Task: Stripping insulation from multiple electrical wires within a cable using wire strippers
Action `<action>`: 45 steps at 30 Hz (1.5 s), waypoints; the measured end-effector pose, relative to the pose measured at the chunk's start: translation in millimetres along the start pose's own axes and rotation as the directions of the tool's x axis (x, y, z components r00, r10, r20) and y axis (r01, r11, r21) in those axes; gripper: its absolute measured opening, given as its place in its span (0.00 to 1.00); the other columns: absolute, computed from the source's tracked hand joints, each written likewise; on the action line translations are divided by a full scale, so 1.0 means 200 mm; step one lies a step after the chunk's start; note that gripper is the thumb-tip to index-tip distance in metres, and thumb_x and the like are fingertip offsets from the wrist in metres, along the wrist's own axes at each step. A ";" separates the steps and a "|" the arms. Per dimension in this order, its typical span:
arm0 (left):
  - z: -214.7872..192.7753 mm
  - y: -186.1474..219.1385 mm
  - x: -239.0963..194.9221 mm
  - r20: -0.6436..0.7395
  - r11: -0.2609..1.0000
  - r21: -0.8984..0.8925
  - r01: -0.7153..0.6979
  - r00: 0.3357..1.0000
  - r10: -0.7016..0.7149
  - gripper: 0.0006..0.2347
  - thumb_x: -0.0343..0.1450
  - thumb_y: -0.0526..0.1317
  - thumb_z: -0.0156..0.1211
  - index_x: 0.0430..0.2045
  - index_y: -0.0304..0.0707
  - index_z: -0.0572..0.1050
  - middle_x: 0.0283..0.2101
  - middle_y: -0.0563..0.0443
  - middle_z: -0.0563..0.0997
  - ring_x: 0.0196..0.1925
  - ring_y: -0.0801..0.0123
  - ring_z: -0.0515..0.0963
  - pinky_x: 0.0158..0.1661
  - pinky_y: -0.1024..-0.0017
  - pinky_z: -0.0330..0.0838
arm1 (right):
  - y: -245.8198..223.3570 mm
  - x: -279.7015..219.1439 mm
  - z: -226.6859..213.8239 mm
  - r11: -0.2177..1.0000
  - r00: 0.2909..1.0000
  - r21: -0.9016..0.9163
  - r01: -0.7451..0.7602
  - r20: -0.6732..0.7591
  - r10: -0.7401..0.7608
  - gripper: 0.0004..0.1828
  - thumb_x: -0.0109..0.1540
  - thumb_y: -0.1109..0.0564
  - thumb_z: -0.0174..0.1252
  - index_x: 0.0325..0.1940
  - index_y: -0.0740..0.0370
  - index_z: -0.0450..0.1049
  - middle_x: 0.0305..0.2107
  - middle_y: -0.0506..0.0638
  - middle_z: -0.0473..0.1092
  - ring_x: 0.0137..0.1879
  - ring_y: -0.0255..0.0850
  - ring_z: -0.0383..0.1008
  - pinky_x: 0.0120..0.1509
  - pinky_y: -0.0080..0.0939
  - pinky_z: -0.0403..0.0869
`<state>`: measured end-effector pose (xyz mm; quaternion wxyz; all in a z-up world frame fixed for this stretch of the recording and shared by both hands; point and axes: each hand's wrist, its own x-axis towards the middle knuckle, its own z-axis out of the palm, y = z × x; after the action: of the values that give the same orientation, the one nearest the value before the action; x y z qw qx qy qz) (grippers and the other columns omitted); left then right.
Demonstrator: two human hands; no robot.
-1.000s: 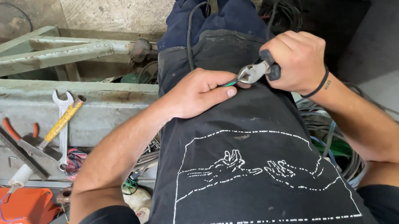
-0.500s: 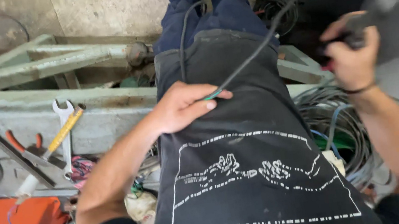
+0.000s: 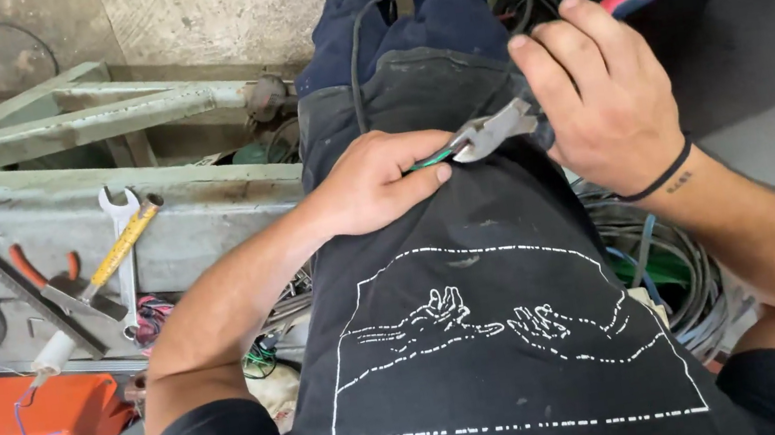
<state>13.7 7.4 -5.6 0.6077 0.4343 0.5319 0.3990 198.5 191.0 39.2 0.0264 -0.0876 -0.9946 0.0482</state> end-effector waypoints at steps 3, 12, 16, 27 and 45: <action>0.01 -0.01 -0.01 0.069 0.934 -0.332 0.133 0.991 -0.116 0.08 0.75 0.31 0.53 0.46 0.31 0.77 0.29 0.63 0.74 0.26 0.83 0.63 0.27 0.80 0.59 | 0.02 0.02 0.03 0.994 0.998 -0.104 0.041 -0.049 -0.047 0.19 0.65 0.60 0.65 0.61 0.62 0.76 0.53 0.53 0.72 0.64 0.49 0.71 0.62 0.44 0.74; 0.02 -0.08 0.04 0.060 0.767 -0.626 0.139 0.990 -0.131 0.12 0.78 0.36 0.50 0.53 0.29 0.74 0.27 0.58 0.71 0.27 0.80 0.65 0.30 0.81 0.60 | 0.09 0.05 0.14 0.916 0.977 -0.392 0.088 -0.144 -0.155 0.18 0.68 0.55 0.71 0.60 0.53 0.75 0.50 0.47 0.70 0.57 0.41 0.73 0.52 0.39 0.69; 0.04 -0.10 0.04 0.067 0.726 -0.673 0.142 0.989 -0.131 0.14 0.78 0.36 0.50 0.56 0.28 0.73 0.30 0.58 0.72 0.29 0.80 0.65 0.30 0.82 0.61 | 0.13 0.03 0.21 0.925 0.971 -0.371 0.087 -0.174 -0.161 0.12 0.65 0.54 0.68 0.50 0.49 0.74 0.45 0.43 0.74 0.50 0.37 0.74 0.48 0.38 0.63; 0.05 0.06 0.03 -0.345 0.962 -0.269 -0.040 0.937 -0.057 0.05 0.71 0.31 0.59 0.36 0.30 0.81 0.24 0.57 0.77 0.24 0.78 0.67 0.28 0.80 0.61 | 0.04 -0.04 0.36 0.989 0.863 -0.115 -0.095 -0.504 0.024 0.05 0.61 0.60 0.63 0.37 0.56 0.73 0.35 0.50 0.74 0.41 0.47 0.75 0.46 0.46 0.64; -0.04 0.08 0.19 -0.462 0.682 -0.688 -0.249 0.875 -0.146 0.10 0.76 0.43 0.54 0.36 0.33 0.71 0.25 0.52 0.73 0.25 0.74 0.71 0.38 0.72 0.77 | 0.00 -0.31 0.52 0.995 0.932 -0.092 -0.033 -0.364 -0.003 0.10 0.58 0.57 0.65 0.25 0.43 0.73 0.22 0.37 0.71 0.35 0.37 0.75 0.54 0.47 0.56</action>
<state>9.2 48.1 -2.9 0.5655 0.0584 0.4490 0.6894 252.7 171.4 -67.1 0.2050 -0.1039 -0.9731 -0.0169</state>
